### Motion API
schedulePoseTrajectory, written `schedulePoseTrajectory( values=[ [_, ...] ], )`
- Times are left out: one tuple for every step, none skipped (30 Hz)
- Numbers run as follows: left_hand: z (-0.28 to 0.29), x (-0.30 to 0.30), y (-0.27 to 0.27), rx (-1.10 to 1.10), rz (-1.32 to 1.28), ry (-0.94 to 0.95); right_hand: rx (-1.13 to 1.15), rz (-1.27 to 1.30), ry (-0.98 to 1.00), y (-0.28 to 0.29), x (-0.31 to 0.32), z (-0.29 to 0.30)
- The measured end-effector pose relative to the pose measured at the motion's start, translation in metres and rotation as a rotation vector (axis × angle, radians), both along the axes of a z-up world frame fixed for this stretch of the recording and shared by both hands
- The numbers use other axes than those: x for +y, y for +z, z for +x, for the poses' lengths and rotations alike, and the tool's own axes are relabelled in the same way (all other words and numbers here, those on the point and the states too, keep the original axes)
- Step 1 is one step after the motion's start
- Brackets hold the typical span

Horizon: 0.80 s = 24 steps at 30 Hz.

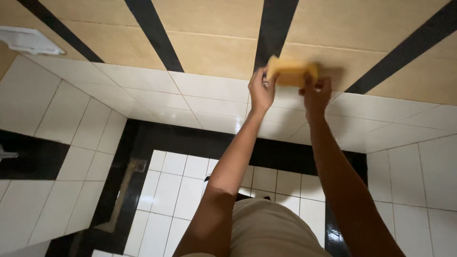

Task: The person scrubs a tiled wall with a yellow sponge, moving it in circular and back-and-forth motions across the surface. The camera angle is low and looks upward at the wall, showing the hands and sponge in action.

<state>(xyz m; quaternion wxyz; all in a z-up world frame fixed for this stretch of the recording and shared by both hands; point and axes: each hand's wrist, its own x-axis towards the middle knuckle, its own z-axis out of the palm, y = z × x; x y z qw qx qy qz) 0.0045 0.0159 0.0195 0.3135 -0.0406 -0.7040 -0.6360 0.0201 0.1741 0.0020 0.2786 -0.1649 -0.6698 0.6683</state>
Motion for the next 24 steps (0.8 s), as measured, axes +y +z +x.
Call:
schedulePoseTrajectory(
  values=[
    [-0.001,-0.002,0.013,0.001,-0.004,0.006,0.001,-0.004,0.006,0.012,0.001,-0.005],
    [-0.002,0.000,0.026,-0.020,0.003,0.014,0.079,0.074,-0.011,0.026,0.005,-0.010],
    [-0.003,0.001,0.039,-0.040,0.011,0.022,0.156,0.153,-0.027,0.039,0.009,-0.014],
    [0.003,-0.001,0.057,-0.039,0.010,0.023,0.157,0.153,-0.027,0.065,0.005,-0.004],
    [0.010,-0.003,0.076,-0.013,-0.009,-0.010,0.169,0.136,0.048,0.092,0.001,0.007],
    [0.014,-0.008,0.096,0.016,-0.030,-0.037,0.185,0.117,0.128,0.119,-0.006,0.015],
    [0.012,-0.007,0.100,0.021,-0.032,-0.032,0.191,0.115,0.133,0.121,-0.005,0.013],
    [0.012,-0.007,0.101,0.043,-0.023,-0.036,0.224,0.155,0.147,0.121,-0.004,0.014],
    [0.012,-0.008,0.103,0.066,-0.015,-0.040,0.259,0.195,0.161,0.121,-0.004,0.015],
    [0.013,-0.007,0.096,0.068,-0.016,-0.033,0.262,0.194,0.168,0.114,-0.002,0.015],
    [0.013,-0.007,0.089,0.054,-0.028,-0.024,0.203,0.225,0.151,0.108,0.000,0.015],
    [0.013,-0.007,0.083,0.040,-0.040,-0.013,0.145,0.256,0.136,0.101,0.001,0.013],
    [0.004,-0.005,0.067,0.043,-0.040,-0.005,0.150,0.255,0.143,0.081,0.005,-0.001],
    [-0.001,-0.003,0.048,-0.023,-0.044,0.030,0.108,0.218,0.070,0.058,0.009,-0.010],
    [-0.006,-0.001,0.029,-0.088,-0.048,0.066,0.066,0.181,-0.004,0.035,0.013,-0.020],
    [-0.007,0.001,0.018,-0.085,-0.049,0.071,0.069,0.180,0.001,0.026,0.015,-0.020],
    [-0.009,0.002,0.008,-0.114,-0.052,0.072,0.065,0.198,0.030,0.017,0.016,-0.020],
    [-0.007,0.005,-0.004,-0.149,-0.055,0.072,0.054,0.217,0.058,0.006,0.019,-0.016],
    [-0.007,0.004,-0.016,-0.153,-0.055,0.076,0.051,0.217,0.062,-0.005,0.021,-0.017],
    [-0.007,0.004,-0.027,-0.208,-0.053,0.068,0.020,0.233,0.075,-0.016,0.024,-0.019],
    [-0.008,0.005,-0.039,-0.264,-0.050,0.060,-0.010,0.249,0.087,-0.026,0.027,-0.020],
    [-0.008,0.006,-0.040,-0.265,-0.052,0.060,-0.012,0.248,0.087,-0.031,0.027,-0.019],
    [-0.009,0.006,-0.041,-0.285,-0.034,0.055,-0.024,0.243,0.093,-0.037,0.027,-0.017],
    [-0.011,0.007,-0.041,-0.302,-0.016,0.051,-0.033,0.238,0.100,-0.041,0.026,-0.018]
  ],
)
